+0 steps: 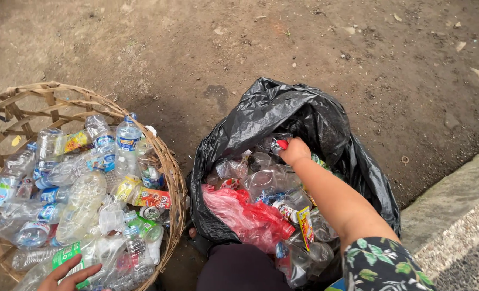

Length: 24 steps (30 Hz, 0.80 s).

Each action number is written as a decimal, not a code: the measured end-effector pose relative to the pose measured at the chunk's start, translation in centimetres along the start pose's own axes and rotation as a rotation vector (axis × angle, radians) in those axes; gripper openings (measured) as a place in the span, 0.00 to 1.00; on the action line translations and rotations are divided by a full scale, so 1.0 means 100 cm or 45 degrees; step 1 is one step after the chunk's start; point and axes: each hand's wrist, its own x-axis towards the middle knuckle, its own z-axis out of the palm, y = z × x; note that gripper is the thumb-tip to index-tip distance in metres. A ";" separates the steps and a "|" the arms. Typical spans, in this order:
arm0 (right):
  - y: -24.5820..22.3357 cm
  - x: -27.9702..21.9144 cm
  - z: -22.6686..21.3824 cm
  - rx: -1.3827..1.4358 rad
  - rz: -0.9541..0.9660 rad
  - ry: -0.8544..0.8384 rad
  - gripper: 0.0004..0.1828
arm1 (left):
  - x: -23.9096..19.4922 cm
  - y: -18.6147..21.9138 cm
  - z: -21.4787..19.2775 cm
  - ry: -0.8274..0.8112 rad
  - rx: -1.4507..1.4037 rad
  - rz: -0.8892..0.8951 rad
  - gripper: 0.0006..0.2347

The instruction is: The person sits on the ground and sorts plastic bottles and cups from a black trash bag. Using a red utility knife, they cut the labels off the bottles and place the cleaned items into a woven basket or onto a stack of other bottles.

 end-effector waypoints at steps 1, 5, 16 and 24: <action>-0.001 -0.016 -0.014 0.143 0.057 -0.003 0.19 | -0.007 0.047 0.036 0.216 0.608 0.266 0.25; -0.003 -0.093 -0.058 0.653 0.108 -0.053 0.09 | -0.059 0.199 0.169 0.521 0.900 0.379 0.20; -0.062 -0.305 -0.177 2.045 -0.075 -0.062 0.09 | -0.045 0.363 0.368 -0.246 0.128 0.053 0.33; -0.072 -0.333 -0.206 2.018 -0.404 0.166 0.14 | -0.017 0.355 0.408 -0.596 -0.473 -0.087 0.30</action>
